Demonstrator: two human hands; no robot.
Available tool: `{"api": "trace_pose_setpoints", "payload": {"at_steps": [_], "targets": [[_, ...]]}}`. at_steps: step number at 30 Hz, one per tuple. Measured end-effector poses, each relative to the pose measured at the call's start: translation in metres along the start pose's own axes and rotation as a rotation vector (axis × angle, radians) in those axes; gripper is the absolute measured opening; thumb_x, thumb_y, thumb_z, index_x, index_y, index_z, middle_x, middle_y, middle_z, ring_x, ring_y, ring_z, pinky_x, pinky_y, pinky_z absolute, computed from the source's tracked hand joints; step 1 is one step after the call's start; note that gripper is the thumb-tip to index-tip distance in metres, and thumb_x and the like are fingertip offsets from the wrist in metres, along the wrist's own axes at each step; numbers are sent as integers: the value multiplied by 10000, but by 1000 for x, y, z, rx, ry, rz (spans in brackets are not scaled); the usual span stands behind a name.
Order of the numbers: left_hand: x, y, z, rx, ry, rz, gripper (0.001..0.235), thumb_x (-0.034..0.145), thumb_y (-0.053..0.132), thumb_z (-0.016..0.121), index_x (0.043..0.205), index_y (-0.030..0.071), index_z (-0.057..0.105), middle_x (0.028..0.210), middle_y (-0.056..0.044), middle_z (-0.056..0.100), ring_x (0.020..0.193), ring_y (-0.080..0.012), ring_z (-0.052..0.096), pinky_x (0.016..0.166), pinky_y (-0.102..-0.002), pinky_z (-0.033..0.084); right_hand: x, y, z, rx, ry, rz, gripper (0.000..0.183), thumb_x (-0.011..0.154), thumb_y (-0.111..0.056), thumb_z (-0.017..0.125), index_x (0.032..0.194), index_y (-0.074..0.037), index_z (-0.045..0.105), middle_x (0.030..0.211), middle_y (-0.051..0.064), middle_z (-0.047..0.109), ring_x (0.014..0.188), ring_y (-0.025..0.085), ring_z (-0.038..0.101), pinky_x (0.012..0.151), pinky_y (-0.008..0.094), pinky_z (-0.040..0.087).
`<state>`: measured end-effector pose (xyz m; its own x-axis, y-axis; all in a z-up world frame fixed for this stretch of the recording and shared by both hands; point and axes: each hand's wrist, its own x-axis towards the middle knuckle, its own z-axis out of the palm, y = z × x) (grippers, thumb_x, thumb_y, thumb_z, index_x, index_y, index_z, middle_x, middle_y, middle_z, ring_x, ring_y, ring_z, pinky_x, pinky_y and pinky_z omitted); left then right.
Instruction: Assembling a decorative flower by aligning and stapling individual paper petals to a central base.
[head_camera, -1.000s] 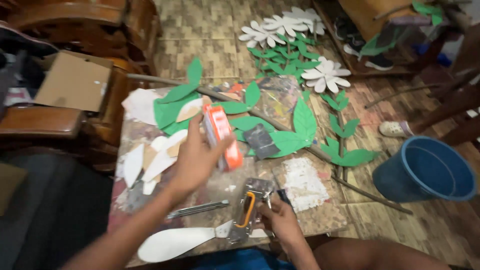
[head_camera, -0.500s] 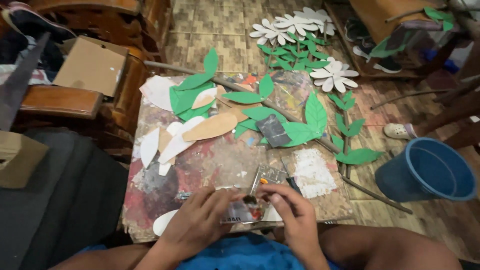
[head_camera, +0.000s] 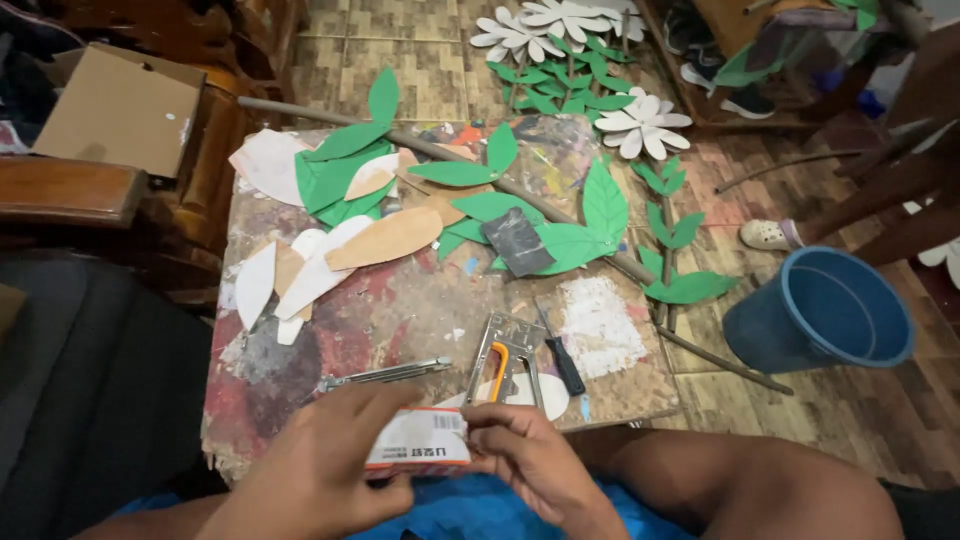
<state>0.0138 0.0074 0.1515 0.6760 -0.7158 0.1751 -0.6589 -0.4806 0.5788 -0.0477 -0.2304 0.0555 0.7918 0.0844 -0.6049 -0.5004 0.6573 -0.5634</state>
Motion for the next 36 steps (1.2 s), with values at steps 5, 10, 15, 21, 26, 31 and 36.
{"api": "trace_pose_setpoints", "payload": {"at_steps": [5,10,15,21,26,31,36], "targets": [[6,7,-18,-137,-75,-150,675,654,252,820,1303,207,642,1224,-61,770,1063,-251,756,820,-374,569,-4,-6,5,-150,-111,-86,221,906,56,666,1092,173,683,922,286,718,692,310,711,642,419,663],[5,1,-5,-307,-74,-317,533,672,231,775,1197,240,687,1122,46,785,959,-113,752,792,-278,553,-18,-31,-2,-574,5,-449,151,893,-83,731,979,37,766,798,133,765,656,217,742,638,332,665],[1,-2,16,-409,101,-245,648,624,141,743,1267,173,671,1233,-10,752,1123,-157,730,916,-308,547,-40,-47,-2,-709,4,-685,223,899,-136,683,1058,-4,765,788,134,852,672,192,829,589,264,615],[4,-10,46,-501,117,-95,544,680,120,715,1223,134,678,1178,-63,653,1139,-219,664,935,-317,501,-52,-49,5,-996,-28,-888,261,912,-189,705,1120,-73,810,1009,49,843,832,109,759,722,224,565],[3,-10,56,-486,64,-214,642,698,143,692,1335,217,672,1252,-54,596,1198,-233,607,964,-333,490,-63,-54,11,-863,5,-911,225,918,-202,699,1046,-56,813,899,51,812,715,113,700,626,236,583],[7,-3,46,-591,25,-284,556,711,82,649,1254,188,710,1160,-55,559,1136,-224,608,891,-306,464,-57,-56,-8,-586,124,-892,216,878,-25,675,1068,30,762,975,189,832,703,195,755,619,315,701],[2,-21,52,-429,107,-166,603,654,69,702,1249,167,678,1175,-62,600,1117,-235,640,939,-296,453,-45,-53,-23,-215,-52,-955,213,913,42,647,1103,135,676,973,313,747,689,311,668,683,385,567]]}}
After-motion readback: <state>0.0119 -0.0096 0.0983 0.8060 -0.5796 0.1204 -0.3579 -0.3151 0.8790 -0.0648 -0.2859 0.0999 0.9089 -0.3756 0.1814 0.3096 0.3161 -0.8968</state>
